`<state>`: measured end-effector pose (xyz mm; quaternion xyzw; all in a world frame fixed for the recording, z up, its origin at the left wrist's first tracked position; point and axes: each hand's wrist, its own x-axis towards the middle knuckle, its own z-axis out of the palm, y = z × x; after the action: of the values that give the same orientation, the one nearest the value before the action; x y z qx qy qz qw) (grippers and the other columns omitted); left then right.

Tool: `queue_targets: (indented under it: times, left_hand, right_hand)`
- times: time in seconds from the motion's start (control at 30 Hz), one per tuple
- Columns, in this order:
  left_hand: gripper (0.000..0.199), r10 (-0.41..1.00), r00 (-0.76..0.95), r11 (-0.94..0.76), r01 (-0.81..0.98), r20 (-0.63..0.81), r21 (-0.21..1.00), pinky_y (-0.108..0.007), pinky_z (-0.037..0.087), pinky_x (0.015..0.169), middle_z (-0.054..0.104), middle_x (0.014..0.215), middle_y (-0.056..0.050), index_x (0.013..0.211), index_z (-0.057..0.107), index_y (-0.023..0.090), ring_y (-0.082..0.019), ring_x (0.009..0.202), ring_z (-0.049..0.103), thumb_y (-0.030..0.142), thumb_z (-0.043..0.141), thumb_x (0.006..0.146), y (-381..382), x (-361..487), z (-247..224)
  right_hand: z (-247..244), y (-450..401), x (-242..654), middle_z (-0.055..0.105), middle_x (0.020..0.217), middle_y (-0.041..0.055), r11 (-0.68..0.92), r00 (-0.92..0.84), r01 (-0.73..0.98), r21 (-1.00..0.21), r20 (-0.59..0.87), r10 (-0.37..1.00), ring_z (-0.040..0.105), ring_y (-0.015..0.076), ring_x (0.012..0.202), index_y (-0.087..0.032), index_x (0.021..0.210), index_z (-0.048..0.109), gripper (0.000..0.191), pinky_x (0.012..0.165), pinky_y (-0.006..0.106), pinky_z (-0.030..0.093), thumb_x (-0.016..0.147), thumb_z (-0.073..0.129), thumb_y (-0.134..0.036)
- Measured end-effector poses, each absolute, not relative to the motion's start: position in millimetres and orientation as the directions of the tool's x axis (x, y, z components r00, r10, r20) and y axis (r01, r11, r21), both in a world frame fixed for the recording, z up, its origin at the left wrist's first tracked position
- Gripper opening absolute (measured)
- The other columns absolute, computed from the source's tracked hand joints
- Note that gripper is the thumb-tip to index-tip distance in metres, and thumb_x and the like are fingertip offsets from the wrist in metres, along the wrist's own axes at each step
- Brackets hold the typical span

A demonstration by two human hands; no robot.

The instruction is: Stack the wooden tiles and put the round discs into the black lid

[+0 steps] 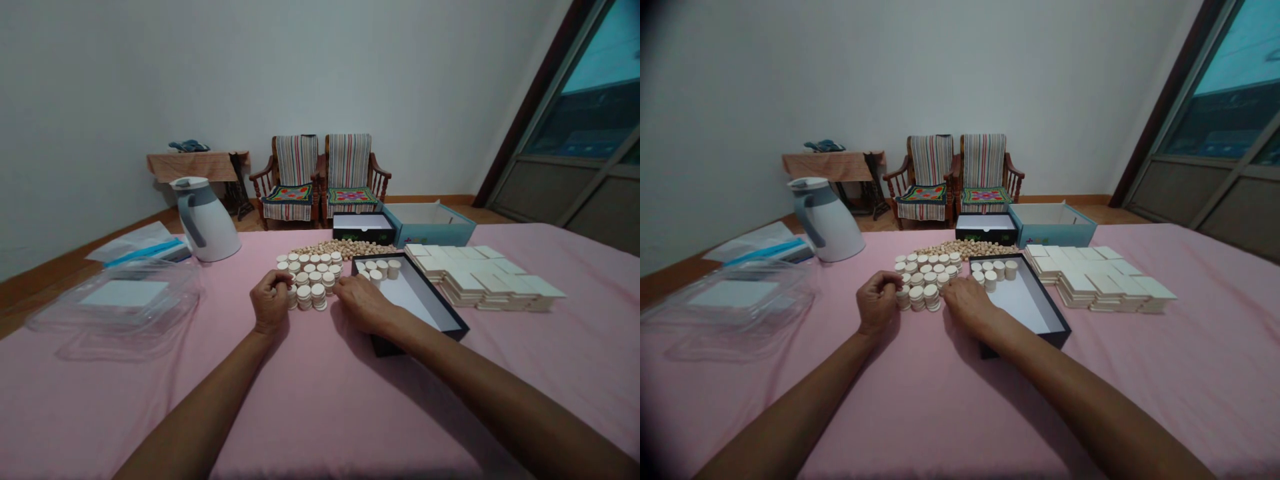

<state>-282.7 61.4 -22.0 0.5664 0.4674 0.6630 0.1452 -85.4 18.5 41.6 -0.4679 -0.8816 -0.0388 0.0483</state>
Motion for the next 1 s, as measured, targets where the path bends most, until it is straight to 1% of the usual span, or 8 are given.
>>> queue_targets:
  times: [0.07,0.17,0.3,0.4,0.47,0.63,0.8,1.0]
  left_hand:
    - [0.022,0.721,-0.317,-0.519,0.343,0.616,0.783,-0.021,0.044,0.054,0.062,0.063,0.001,0.068,0.064,0.017,-0.013,0.058,0.057,0.009,0.044,0.063,62,-283,-22]
    - [0.023,0.72,-0.318,-0.517,0.347,0.616,0.783,-0.021,0.045,0.055,0.063,0.064,0.0,0.069,0.064,0.017,-0.013,0.059,0.057,0.009,0.044,0.063,61,-282,-20]
    - [0.024,0.725,-0.314,-0.513,0.349,0.613,0.784,-0.022,0.044,0.055,0.063,0.064,0.0,0.071,0.065,0.017,-0.013,0.06,0.057,0.009,0.044,0.063,60,-282,-19]
    - [0.022,0.729,-0.306,-0.514,0.345,0.612,0.785,-0.022,0.044,0.055,0.062,0.064,0.001,0.07,0.065,0.017,-0.013,0.059,0.057,0.01,0.044,0.063,60,-281,-19]
    - [0.021,0.731,-0.302,-0.517,0.339,0.612,0.786,-0.022,0.044,0.055,0.062,0.064,0.001,0.069,0.064,0.017,-0.013,0.058,0.056,0.01,0.045,0.064,60,-281,-20]
    - [0.019,0.727,-0.315,-0.524,0.322,0.611,0.789,-0.021,0.043,0.053,0.061,0.063,0.001,0.067,0.063,0.017,-0.012,0.057,0.055,0.01,0.045,0.064,57,-277,-19]
    - [0.02,0.724,-0.315,-0.521,0.332,0.613,0.786,-0.021,0.043,0.053,0.061,0.062,0.001,0.066,0.063,0.017,-0.012,0.056,0.055,0.011,0.044,0.064,54,-276,-15]
    - [0.021,0.73,-0.291,-0.52,0.35,0.618,0.779,-0.021,0.044,0.054,0.063,0.062,0.001,0.068,0.064,0.017,-0.013,0.057,0.057,0.011,0.045,0.064,57,-279,-19]
  right_hand:
    - [47,7,-93,0.064,0.097,0.0139,0.53,-0.52,0.848,-0.026,0.155,0.84,0.058,0.0232,0.09,-0.012,0.095,0.06,0.025,0.076,0.034,0.04,0.081,0.041,-0.005]
    - [44,-11,-109,0.062,0.102,0.0146,0.441,-0.417,0.882,-0.166,0.162,0.894,0.057,0.0227,0.092,-0.011,0.101,0.057,0.026,0.076,0.032,0.042,0.08,0.042,-0.006]
    - [22,-18,-124,0.058,0.112,0.0165,0.272,-0.245,0.901,-0.339,0.121,0.962,0.054,0.0241,0.102,-0.009,0.115,0.049,0.037,0.086,0.032,0.041,0.077,0.048,-0.007]
    - [6,-13,-129,0.057,0.114,0.0166,0.152,-0.117,0.891,-0.427,0.106,0.987,0.05,0.0246,0.109,-0.008,0.122,0.044,0.046,0.091,0.032,0.039,0.077,0.053,-0.011]
    - [1,-9,-131,0.058,0.114,0.015,0.108,-0.057,0.879,-0.465,0.124,0.991,0.05,0.0241,0.111,-0.011,0.122,0.043,0.046,0.091,0.033,0.039,0.078,0.054,-0.013]
    - [-4,1,-142,0.059,0.112,0.0106,0.05,0.036,0.864,-0.5,0.161,0.986,0.052,0.0237,0.106,-0.019,0.111,0.048,0.034,0.088,0.035,0.04,0.078,0.057,-0.021]
    - [-9,11,-150,0.062,0.107,0.01,-0.009,0.088,0.89,-0.455,0.152,0.984,0.053,0.0254,0.103,-0.02,0.108,0.048,0.031,0.081,0.035,0.041,0.079,0.057,-0.023]
    - [-14,16,-150,0.063,0.105,0.0106,0.005,0.081,0.908,-0.418,0.189,0.979,0.054,0.025,0.101,-0.02,0.109,0.047,0.028,0.078,0.034,0.042,0.082,0.052,-0.025]
